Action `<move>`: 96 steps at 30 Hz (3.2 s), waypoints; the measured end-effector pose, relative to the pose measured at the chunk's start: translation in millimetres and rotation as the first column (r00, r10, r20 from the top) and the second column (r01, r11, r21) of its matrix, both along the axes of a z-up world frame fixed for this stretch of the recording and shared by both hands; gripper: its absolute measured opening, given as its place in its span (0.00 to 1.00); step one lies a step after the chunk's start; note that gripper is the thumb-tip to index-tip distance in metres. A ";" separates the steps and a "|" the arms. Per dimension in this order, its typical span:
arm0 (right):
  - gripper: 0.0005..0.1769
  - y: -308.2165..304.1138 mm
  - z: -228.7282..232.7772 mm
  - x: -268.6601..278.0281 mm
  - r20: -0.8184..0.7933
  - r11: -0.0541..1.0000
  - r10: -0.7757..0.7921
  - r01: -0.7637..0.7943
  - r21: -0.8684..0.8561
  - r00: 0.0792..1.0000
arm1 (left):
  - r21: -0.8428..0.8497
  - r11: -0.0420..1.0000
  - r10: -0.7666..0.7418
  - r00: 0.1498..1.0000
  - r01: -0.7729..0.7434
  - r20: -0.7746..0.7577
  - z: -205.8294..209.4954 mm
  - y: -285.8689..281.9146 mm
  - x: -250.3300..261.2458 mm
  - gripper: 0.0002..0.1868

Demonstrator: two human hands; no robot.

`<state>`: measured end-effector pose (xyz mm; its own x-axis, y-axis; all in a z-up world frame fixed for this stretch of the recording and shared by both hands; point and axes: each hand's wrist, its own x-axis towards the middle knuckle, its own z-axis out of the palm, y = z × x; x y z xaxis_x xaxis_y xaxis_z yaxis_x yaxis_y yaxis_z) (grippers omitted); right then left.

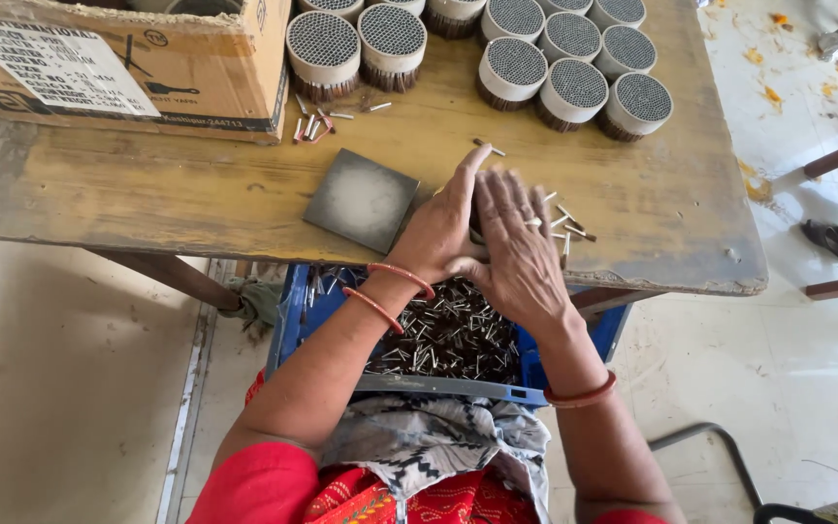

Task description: Sorting small metal pins and assembling them into industrial brush fixtures at a workbench.

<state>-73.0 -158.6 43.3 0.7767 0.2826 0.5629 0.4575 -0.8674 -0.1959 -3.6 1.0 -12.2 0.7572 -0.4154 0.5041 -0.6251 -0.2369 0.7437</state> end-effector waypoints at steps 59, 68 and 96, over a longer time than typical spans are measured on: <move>0.12 36.5 -125.7 -135.7 -0.661 0.961 0.016 -0.194 -0.197 0.750 | 0.445 0.851 -0.336 0.941 0.280 0.051 -63.6 -15.0 -55.8 0.12; 0.09 40.0 -122.6 -163.9 -0.640 0.953 0.083 -0.249 -0.172 0.763 | 0.809 0.578 0.405 0.898 -0.107 -0.170 -200.6 70.3 8.8 0.55; 0.19 34.8 -74.2 -81.5 -0.581 0.860 0.302 0.047 0.508 0.756 | 0.478 0.752 -0.299 0.881 0.453 -0.366 -261.3 21.3 -49.0 0.23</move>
<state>-154.5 -123.7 -30.9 0.9679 0.2461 0.0508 0.1777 -0.5274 -0.8308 -52.6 22.3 -273.5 0.5458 -0.8347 -0.0732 -0.5600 -0.4284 0.7092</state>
